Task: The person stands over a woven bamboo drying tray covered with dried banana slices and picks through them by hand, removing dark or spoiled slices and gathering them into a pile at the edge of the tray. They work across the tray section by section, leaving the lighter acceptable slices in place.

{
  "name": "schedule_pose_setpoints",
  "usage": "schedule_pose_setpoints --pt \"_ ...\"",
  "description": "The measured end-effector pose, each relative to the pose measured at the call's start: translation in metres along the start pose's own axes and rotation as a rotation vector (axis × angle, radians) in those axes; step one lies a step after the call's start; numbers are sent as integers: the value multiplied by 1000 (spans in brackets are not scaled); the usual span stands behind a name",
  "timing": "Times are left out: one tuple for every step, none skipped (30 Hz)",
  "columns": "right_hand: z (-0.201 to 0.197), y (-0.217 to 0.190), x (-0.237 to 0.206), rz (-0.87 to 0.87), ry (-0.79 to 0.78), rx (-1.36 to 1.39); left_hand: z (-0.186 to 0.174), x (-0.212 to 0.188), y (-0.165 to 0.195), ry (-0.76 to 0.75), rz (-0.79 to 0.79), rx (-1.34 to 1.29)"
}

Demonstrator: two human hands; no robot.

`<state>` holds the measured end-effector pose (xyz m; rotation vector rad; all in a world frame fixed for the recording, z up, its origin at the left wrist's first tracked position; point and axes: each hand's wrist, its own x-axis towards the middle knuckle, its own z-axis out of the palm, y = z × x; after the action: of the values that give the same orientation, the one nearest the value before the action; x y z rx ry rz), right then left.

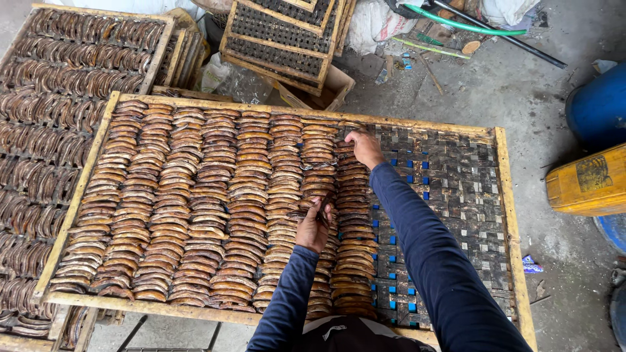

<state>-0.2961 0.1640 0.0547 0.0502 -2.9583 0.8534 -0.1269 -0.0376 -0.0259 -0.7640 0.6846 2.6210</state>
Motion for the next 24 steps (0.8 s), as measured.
schedule_pose_setpoints --pt "1 3 0 -1 -7 31 2 0 -1 -26 1 0" --pt "2 6 -1 0 -16 62 4 0 -2 -49 1 -1" --pt "2 7 -2 4 31 117 6 -1 -3 -33 4 7" --pt "3 8 -5 6 74 172 9 0 -4 -16 8 12" --pt "4 9 -7 7 114 228 12 1 -4 4 14 15" --pt "5 10 -12 53 49 385 13 1 -2 -27 21 2" --pt "5 7 -18 100 -20 540 15 2 -1 -56 30 -13" --pt "2 4 -25 145 -84 694 18 3 2 -91 42 -28" --pt "-2 0 -32 139 -206 776 20 4 6 -88 61 -19" --pt "-5 -3 -44 134 -328 855 22 4 9 -86 78 -11" --pt "-9 -6 -54 129 -449 931 25 6 11 -87 95 -3" --pt "-11 -10 -64 27 -470 933 28 8 13 -65 88 -10" --pt "-12 -12 -73 -71 -491 935 30 8 15 -40 77 -16" --pt "-12 -13 -81 -166 -510 938 29 7 15 -13 64 -20" --pt "-10 -13 -88 -154 -430 790 29 7 13 -42 113 2" --pt "-6 -13 -93 -145 -351 640 28 7 10 -74 165 22" --pt "0 -13 -98 -135 -272 491 27 8 7 -105 217 42" --pt "7 -12 -102 -68 -313 566 25 9 3 -112 225 73" --pt "15 -12 -105 -3 -353 639 25 11 0 -122 236 102" --pt "24 -12 -107 62 -393 712 23 13 -4 -131 247 131" --pt "33 -13 -110 74 -368 759 21 14 -7 -110 252 184" --pt "40 -15 -113 85 -341 804 20 14 -10 -89 258 236" --pt "46 -16 -113 93 -314 849 20 15 -12 -71 266 287" --pt "49 -16 -112 154 -331 885 18 14 -12 -52 246 271"
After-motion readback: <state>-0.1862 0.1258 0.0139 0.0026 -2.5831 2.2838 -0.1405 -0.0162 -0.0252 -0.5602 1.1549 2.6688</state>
